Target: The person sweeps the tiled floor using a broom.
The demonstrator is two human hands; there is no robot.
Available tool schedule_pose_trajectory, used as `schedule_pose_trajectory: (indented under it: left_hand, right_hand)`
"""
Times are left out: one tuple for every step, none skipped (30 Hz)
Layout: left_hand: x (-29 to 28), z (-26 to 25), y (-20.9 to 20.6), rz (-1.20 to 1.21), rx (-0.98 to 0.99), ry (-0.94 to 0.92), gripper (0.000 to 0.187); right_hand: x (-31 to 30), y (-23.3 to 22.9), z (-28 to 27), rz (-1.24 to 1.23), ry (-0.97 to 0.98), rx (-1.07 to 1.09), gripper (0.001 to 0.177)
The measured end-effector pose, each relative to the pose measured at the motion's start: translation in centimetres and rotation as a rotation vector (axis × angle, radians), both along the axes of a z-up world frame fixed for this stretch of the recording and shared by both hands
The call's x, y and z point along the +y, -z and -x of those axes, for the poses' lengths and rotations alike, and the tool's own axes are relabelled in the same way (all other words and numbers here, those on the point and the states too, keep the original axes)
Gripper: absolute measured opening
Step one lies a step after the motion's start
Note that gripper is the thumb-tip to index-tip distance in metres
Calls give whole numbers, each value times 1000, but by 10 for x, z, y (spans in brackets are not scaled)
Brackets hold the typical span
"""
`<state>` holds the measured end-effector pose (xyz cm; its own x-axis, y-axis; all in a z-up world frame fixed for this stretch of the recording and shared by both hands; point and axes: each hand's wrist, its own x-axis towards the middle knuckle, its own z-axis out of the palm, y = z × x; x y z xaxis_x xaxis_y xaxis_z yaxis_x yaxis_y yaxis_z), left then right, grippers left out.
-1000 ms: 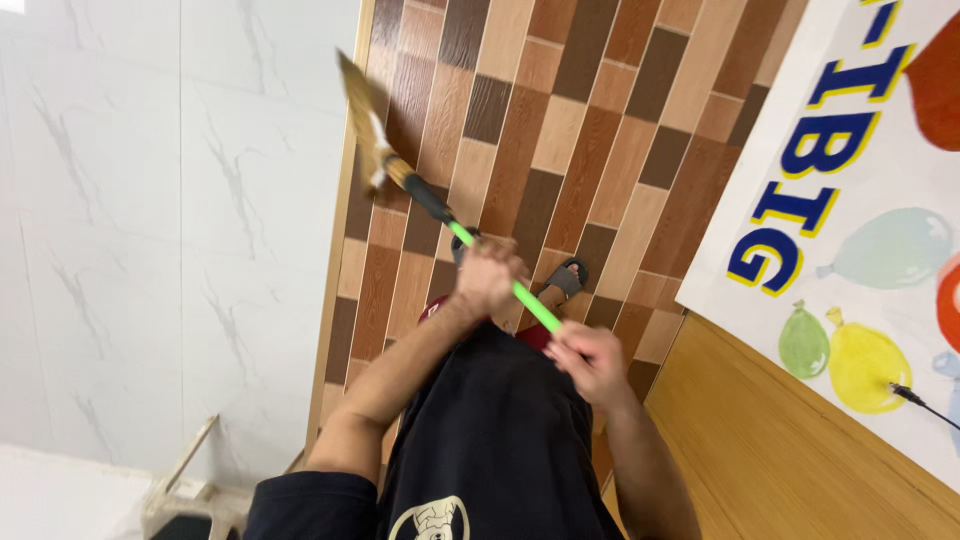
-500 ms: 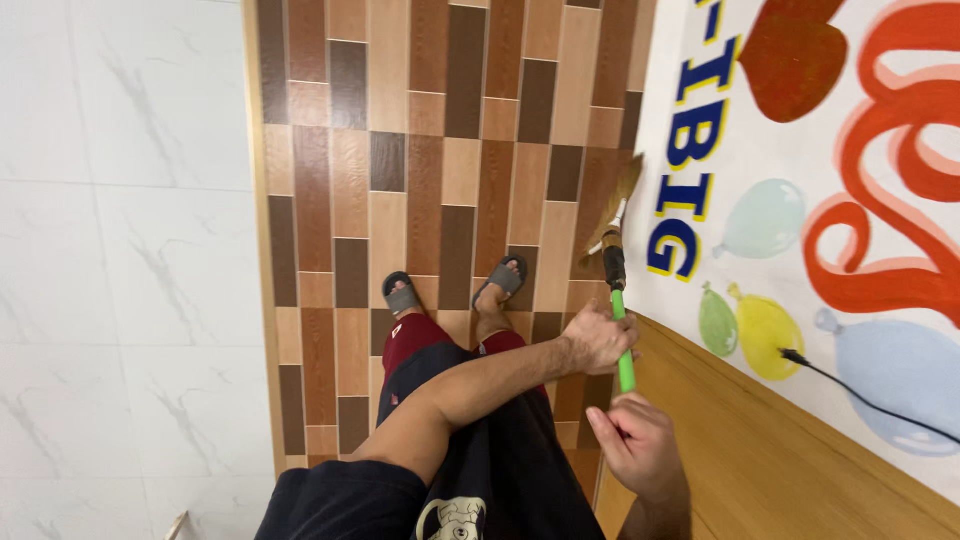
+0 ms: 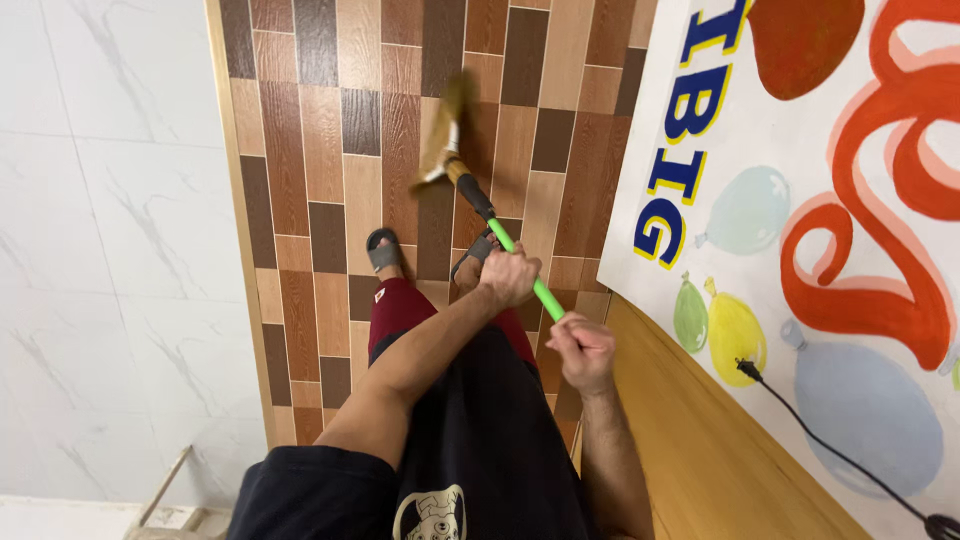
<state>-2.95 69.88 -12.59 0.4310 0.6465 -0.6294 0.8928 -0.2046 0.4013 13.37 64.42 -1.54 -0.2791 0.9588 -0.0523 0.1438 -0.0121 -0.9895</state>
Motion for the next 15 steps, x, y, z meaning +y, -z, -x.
schedule_pose_trajectory:
  left_hand:
    - [6, 7, -5, -24, 10, -52, 36]
    - [12, 6, -13, -95, -68, -46, 33]
    - [13, 4, -23, -153, -141, -40, 30]
    - [19, -1, -33, -223, -242, -74, 26]
    - [28, -11, -44, -297, -349, -103, 22]
    - [32, -16, -57, -305, -385, -79, 27]
    - [39, -24, -69, -321, -431, -56, 31]
    - [46, -30, -79, -391, -446, -56, 34]
    - [50, -34, -86, -457, -463, -58, 36]
    - [52, -36, -90, -452, -467, -62, 36]
    - [55, -35, -90, -375, -431, -37, 34]
    - [56, -32, -88, -298, -395, -11, 33]
    - [62, -26, -82, -300, -401, -5, 33]
    - [71, -15, -71, -210, -420, -67, 31]
    - [75, -3, -61, -117, -438, -132, 30]
  right_hand:
    - [4, -9, -6, 39, 42, -30, 28]
    - [6, -23, -16, 78, 83, -61, 26]
    - [5, -41, -25, 72, 125, -20, 20]
    - [8, -59, -33, 67, 167, 20, 16]
    - [14, -79, -42, 18, 201, 0, 11]
    - [16, -101, -44, -12, 177, 19, 16]
    - [23, -121, -44, -53, 153, 29, 24]
    - [29, -138, -38, -52, 150, 27, 24]
    - [31, -156, -28, -64, 136, -21, 22]
    - [32, -168, -15, -75, 122, -70, 20]
    - [36, -169, 2, -74, 123, -76, 20]
    - [43, -164, 18, -92, 61, -172, 20]
    - [50, -157, 32, -114, 4, -267, 20]
    - [56, -142, 49, -50, -15, -299, 23]
    - [60, -124, 69, 17, -38, -331, 26]
